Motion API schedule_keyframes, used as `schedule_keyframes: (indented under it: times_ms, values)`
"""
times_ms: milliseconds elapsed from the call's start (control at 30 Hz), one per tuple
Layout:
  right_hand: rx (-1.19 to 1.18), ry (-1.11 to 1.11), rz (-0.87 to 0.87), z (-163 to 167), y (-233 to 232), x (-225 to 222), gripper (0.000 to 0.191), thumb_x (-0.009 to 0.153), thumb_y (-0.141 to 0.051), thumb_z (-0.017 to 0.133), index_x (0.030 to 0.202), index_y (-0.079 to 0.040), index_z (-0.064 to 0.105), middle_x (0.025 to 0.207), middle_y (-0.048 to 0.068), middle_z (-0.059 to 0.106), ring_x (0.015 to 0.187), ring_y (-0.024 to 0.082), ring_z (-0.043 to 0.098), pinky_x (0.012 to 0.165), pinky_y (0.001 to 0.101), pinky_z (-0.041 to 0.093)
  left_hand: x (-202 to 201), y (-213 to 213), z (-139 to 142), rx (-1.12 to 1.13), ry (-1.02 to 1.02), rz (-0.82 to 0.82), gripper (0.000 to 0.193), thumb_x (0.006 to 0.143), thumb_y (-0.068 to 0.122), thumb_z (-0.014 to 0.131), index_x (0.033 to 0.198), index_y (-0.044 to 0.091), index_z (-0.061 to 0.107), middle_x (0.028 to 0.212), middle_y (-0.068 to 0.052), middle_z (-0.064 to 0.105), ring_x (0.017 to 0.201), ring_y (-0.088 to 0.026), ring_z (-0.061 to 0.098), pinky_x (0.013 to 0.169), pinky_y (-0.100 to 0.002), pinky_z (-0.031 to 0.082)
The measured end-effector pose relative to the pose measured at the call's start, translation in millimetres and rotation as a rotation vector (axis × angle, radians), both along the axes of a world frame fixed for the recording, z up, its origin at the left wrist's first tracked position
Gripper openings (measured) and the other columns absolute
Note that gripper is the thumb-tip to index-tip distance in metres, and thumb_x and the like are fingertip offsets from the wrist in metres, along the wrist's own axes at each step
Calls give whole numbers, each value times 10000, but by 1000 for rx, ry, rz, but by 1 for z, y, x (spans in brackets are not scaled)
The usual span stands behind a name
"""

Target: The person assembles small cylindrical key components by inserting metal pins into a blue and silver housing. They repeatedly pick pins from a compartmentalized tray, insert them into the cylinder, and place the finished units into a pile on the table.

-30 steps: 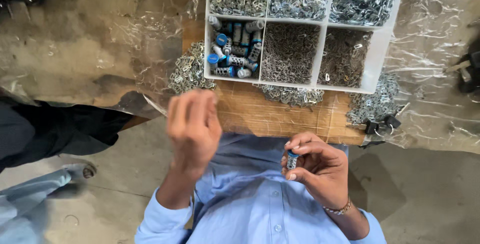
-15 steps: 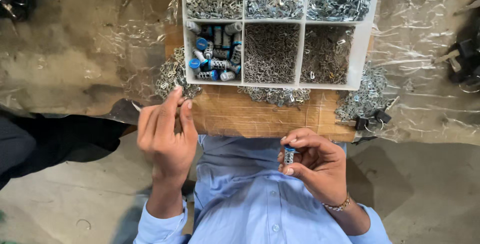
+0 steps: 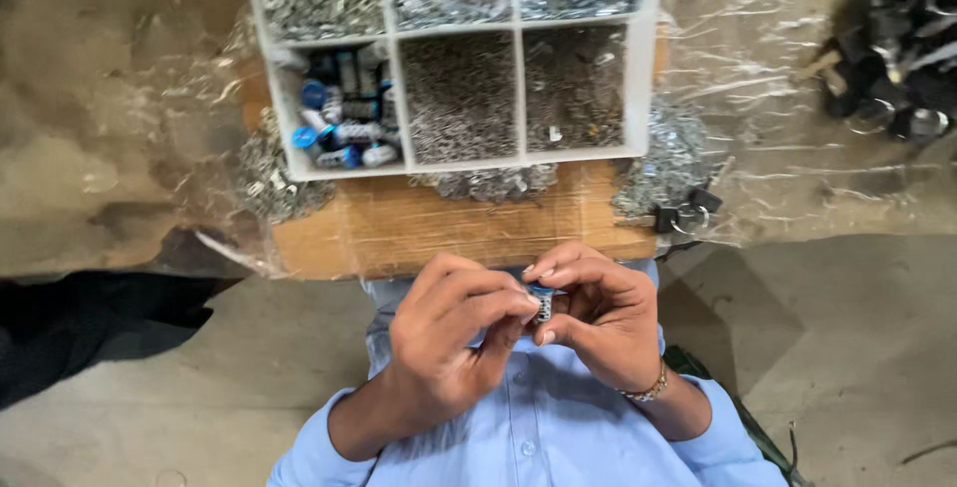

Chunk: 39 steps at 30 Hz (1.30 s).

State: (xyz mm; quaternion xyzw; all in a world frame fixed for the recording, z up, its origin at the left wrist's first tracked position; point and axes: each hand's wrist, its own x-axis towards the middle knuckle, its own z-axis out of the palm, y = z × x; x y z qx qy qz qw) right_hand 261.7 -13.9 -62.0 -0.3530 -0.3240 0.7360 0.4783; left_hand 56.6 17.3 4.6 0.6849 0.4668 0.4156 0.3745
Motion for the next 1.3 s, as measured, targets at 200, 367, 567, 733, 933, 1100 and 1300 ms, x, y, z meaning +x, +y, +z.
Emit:
schedule_keyframes:
  times_ms: [200,367,567,733,933,1100,1300]
  values:
    - [-34,-25,-19,2,-6,2,390,851,119,809,1207,24,683,1259,209,643,960,143,682,767,242,614,1,4,-1,49,54,-50,259,830,-23,832,1030,49,684,1010,-62,693,881,-254,652,757,-339,551]
    - [-54,-78,-55,-2,-7,-1,355,867,91,825,1198,15,719,1224,183,669,880,101,642,722,212,587,-3,7,3,167,230,-159,304,771,-56,771,1057,23,701,1032,-79,654,907,-279,629,769,-368,546]
    - [236,-132,137,0,-9,23,375,807,47,903,1143,9,740,1120,108,666,1045,139,667,903,231,548,3,-2,-15,-707,-475,-225,289,805,-61,804,1032,47,661,924,-44,535,835,-218,494,734,-305,447]
    - [-8,-25,-130,3,-26,42,406,804,15,900,1170,38,726,1190,177,641,921,200,704,742,308,641,24,2,-15,-280,-42,-200,293,903,75,783,1178,100,688,1005,-23,632,866,-179,632,762,-300,533]
    - [-24,-5,-316,4,-36,60,401,823,-4,893,1173,30,699,1183,193,625,866,223,724,698,343,656,58,41,-6,193,593,-122,400,952,236,751,1316,82,684,985,-82,591,883,-272,572,778,-396,513]
    - [-12,-4,-322,3,-35,62,402,818,0,883,1172,29,694,1183,195,627,869,225,722,696,349,663,39,30,-6,27,394,-130,263,994,149,742,1244,123,664,1094,-41,601,1009,-236,594,872,-362,524]
    - [-14,16,-260,6,-29,59,386,828,31,877,1166,30,689,1179,194,621,855,235,723,691,348,659,53,18,-27,169,544,-60,337,926,227,763,1218,68,706,1063,-94,610,964,-284,577,817,-404,500]
